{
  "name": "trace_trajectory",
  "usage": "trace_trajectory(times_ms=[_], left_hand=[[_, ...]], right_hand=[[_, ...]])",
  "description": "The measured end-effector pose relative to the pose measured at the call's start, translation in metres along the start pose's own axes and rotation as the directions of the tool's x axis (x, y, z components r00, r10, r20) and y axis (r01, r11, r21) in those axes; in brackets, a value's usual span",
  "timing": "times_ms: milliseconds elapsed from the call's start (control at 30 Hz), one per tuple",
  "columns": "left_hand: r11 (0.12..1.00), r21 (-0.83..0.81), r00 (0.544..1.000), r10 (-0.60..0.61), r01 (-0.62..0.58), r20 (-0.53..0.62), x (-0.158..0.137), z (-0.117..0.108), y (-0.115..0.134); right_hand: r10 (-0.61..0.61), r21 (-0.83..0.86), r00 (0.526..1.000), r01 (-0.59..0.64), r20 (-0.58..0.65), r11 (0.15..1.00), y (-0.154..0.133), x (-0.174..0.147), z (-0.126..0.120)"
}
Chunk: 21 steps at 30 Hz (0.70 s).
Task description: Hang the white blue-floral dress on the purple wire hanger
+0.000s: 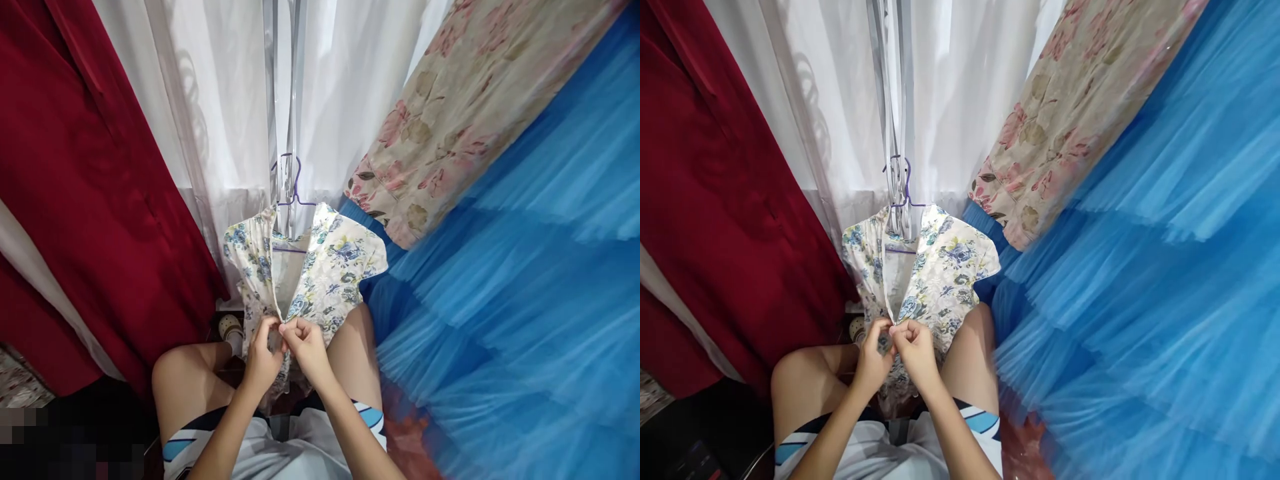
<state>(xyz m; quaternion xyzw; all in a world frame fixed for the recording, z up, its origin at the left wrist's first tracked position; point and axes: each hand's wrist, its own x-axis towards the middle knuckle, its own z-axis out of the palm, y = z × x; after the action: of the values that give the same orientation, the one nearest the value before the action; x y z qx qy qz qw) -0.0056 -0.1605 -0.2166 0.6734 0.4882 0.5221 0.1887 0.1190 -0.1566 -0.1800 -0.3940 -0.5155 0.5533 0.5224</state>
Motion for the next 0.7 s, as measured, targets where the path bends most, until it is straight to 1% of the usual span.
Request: trace_trajectory(times_ms=[67, 133, 200, 267, 300, 400, 467, 500, 533, 567, 600, 633, 667, 700], left_hand=[[1.0, -0.002, 1.0, -0.002, 0.002, -0.012, 0.002, 0.013, 0.002], [0.999, 0.016, 1.0, 0.029, -0.03, 0.005, 0.007, 0.015, 0.005], [0.995, 0.066, 0.992, 0.069, -0.076, 0.105, 0.013, 0.011, 0.009], [0.974, 0.191, 0.963, 0.07, -0.123, 0.26, 0.016, 0.005, 0.015], [0.951, 0.27, 0.944, 0.056, -0.149, 0.325, 0.016, 0.002, 0.019], [0.847, 0.471, 0.886, -0.002, -0.245, 0.464, 0.016, -0.004, 0.029], [0.798, 0.529, 0.851, -0.04, -0.287, 0.523, 0.018, -0.006, 0.034], [0.8, 0.52, 0.833, -0.047, -0.299, 0.552, 0.021, -0.008, 0.035], [0.819, 0.487, 0.821, -0.037, -0.302, 0.57, 0.026, -0.011, 0.037], [0.852, 0.435, 0.825, -0.006, -0.292, 0.565, 0.033, -0.015, 0.039], [0.888, 0.368, 0.847, 0.042, -0.274, 0.529, 0.044, -0.02, 0.043], [0.92, 0.298, 0.883, 0.096, -0.255, 0.459, 0.057, -0.026, 0.048], [0.941, 0.236, 0.925, 0.149, -0.241, 0.35, 0.073, -0.034, 0.054], [0.954, 0.184, 0.956, 0.196, -0.237, 0.217, 0.091, -0.042, 0.062]], right_hand=[[-0.009, 0.015, 1.0, 0.009, 0.017, 1.0, -0.01, -0.001, 0.001], [-0.026, 0.013, 1.0, 0.026, 0.0, 1.0, -0.023, 0.004, -0.004], [-0.066, 0.006, 0.997, 0.067, -0.044, 0.998, -0.044, 0.019, -0.011], [-0.13, 0.006, 0.988, 0.131, -0.087, 0.991, -0.072, 0.044, -0.017], [-0.161, 0.008, 0.984, 0.162, -0.082, 0.987, -0.088, 0.06, -0.019], [-0.238, 0.032, 0.969, 0.241, -0.067, 0.97, -0.133, 0.108, -0.015], [-0.3, 0.046, 0.95, 0.305, -0.089, 0.951, -0.155, 0.129, -0.008], [-0.323, 0.046, 0.942, 0.328, -0.093, 0.944, -0.161, 0.135, -0.006], [-0.34, 0.04, 0.936, 0.344, -0.091, 0.938, -0.165, 0.137, -0.003], [-0.348, 0.031, 0.934, 0.351, -0.081, 0.936, -0.167, 0.136, -0.002], [-0.345, 0.02, 0.936, 0.347, -0.068, 0.938, -0.167, 0.132, -0.001], [-0.338, 0.006, 0.939, 0.339, -0.056, 0.941, -0.166, 0.127, -0.001], [-0.332, -0.01, 0.942, 0.332, -0.048, 0.943, -0.165, 0.121, -0.002], [-0.329, -0.029, 0.943, 0.328, -0.041, 0.944, -0.163, 0.115, -0.003]])
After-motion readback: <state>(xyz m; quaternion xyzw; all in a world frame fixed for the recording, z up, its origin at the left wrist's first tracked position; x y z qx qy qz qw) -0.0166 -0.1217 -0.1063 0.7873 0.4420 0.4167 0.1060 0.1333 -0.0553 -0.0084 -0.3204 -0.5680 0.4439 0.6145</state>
